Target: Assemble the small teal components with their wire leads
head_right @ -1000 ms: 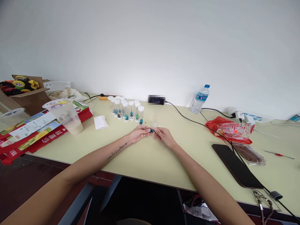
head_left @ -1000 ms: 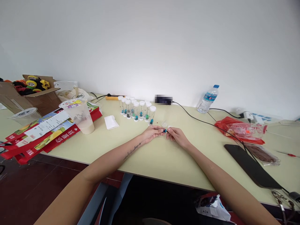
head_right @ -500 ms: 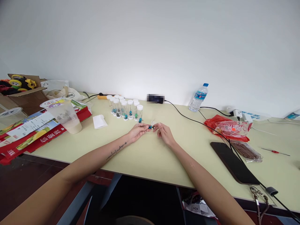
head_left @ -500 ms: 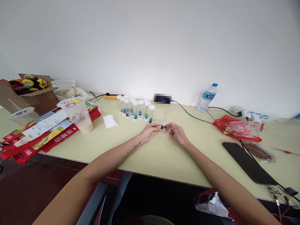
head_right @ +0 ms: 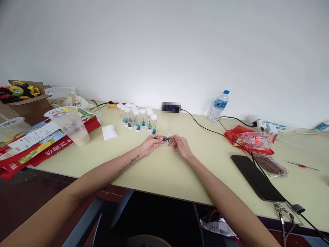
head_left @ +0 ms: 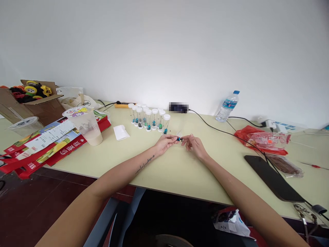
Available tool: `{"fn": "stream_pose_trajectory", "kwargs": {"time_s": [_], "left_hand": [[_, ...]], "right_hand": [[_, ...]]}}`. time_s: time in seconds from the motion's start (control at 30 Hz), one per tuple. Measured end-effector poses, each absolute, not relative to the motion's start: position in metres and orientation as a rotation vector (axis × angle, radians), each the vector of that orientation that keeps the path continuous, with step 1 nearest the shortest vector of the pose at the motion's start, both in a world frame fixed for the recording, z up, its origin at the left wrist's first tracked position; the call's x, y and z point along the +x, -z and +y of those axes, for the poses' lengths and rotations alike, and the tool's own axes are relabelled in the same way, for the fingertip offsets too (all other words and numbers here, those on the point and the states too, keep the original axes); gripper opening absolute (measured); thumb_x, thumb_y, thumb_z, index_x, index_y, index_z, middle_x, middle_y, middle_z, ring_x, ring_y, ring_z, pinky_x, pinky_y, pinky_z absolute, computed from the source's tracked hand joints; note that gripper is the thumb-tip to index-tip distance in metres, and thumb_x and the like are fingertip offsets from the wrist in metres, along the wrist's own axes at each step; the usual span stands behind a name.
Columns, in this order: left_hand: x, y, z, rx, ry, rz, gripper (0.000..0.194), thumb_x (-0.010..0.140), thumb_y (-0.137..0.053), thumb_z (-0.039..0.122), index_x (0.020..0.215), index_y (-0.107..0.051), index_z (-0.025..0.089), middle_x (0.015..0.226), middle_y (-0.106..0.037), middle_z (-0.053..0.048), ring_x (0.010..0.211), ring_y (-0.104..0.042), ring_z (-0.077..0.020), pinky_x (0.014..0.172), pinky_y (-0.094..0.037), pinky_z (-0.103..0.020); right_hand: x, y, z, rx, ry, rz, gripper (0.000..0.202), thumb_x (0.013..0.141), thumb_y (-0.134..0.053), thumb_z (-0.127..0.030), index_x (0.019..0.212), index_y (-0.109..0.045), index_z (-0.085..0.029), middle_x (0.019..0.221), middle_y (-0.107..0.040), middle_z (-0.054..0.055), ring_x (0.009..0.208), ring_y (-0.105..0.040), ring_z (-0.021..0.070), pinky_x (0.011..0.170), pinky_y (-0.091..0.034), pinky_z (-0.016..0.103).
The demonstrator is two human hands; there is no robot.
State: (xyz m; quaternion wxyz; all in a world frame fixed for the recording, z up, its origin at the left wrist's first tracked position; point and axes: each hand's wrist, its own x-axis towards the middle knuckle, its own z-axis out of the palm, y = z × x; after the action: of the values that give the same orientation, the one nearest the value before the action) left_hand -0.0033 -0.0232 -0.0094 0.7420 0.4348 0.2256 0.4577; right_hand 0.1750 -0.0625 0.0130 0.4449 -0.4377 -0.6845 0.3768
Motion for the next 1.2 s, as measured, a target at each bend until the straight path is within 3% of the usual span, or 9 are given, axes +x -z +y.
{"fn": "stream_pose_trajectory", "kwargs": {"time_s": [1.2], "left_hand": [[-0.0035, 0.0080, -0.0243, 0.923, -1.014, 0.514, 0.017, 0.067, -0.066, 0.012, 0.084, -0.066, 0.009, 0.084, -0.067, -0.008, 0.076, -0.063, -0.0113, 0.090, -0.043, -0.028]], "right_hand": [[0.1731, -0.0196, -0.0667, -1.144, -0.858, -1.650, 0.066, 0.081, -0.023, -0.065, 0.093, -0.064, -0.015, 0.085, -0.062, 0.010, 0.050, -0.047, 0.0109, 0.047, -0.040, 0.025]]}}
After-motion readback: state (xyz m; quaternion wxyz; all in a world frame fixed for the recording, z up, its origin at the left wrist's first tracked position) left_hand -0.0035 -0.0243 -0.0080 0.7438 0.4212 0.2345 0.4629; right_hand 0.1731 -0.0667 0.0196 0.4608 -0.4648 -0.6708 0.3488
